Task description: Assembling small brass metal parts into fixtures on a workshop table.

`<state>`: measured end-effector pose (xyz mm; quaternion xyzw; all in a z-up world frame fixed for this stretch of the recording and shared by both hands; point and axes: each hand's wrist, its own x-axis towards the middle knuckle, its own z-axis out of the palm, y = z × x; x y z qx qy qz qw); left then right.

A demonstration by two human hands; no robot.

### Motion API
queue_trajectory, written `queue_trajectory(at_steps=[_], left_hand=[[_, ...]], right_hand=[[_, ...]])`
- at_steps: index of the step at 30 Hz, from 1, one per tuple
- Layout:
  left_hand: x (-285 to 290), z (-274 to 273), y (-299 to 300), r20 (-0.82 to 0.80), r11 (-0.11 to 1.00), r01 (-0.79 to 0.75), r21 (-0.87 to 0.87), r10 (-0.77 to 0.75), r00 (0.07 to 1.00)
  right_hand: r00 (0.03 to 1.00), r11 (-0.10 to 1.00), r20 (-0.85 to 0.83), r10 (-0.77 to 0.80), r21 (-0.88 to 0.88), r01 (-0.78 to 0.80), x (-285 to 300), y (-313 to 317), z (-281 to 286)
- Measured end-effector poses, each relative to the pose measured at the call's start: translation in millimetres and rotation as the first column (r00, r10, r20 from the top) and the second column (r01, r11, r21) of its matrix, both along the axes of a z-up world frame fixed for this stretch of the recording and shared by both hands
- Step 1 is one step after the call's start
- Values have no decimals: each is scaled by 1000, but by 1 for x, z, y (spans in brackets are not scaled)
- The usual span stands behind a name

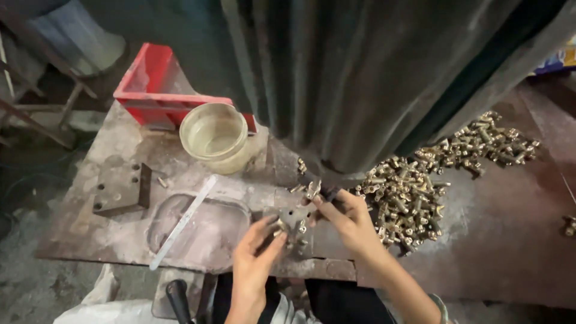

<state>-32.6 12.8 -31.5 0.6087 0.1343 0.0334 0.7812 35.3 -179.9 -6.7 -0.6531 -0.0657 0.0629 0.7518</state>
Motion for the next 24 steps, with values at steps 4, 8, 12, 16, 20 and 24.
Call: queue_trajectory(at_steps=[4, 8, 12, 16, 20, 24], left_hand=[[-20, -17, 0, -253, 959, -53, -278, -20, 967], [-26, -24, -3, -320, 944, -107, -312, 1, 948], [-17, 0, -5, -182, 974, -102, -202, 65, 981], [-9, 120, -13, 187, 996, -88, -32, 92, 978], [10, 98, -12, 730, 706, -418, 571, -204, 653], [11, 75, -1, 706, 541, -528, 655, -189, 682]], right_hand=[[997, 1000, 69, 19, -1, -19, 0, 2, -1], [999, 999, -3, -41, -21, 41, -3, 4, 1], [1000, 1000, 9, -28, -15, 28, -2, 4, 15], [998, 996, -23, 55, -66, -57, 6, -13, -9], [992, 992, -30, 122, 23, -122, 6, -19, -22], [952, 934, 30, 304, -206, -292, 17, -35, -46]])
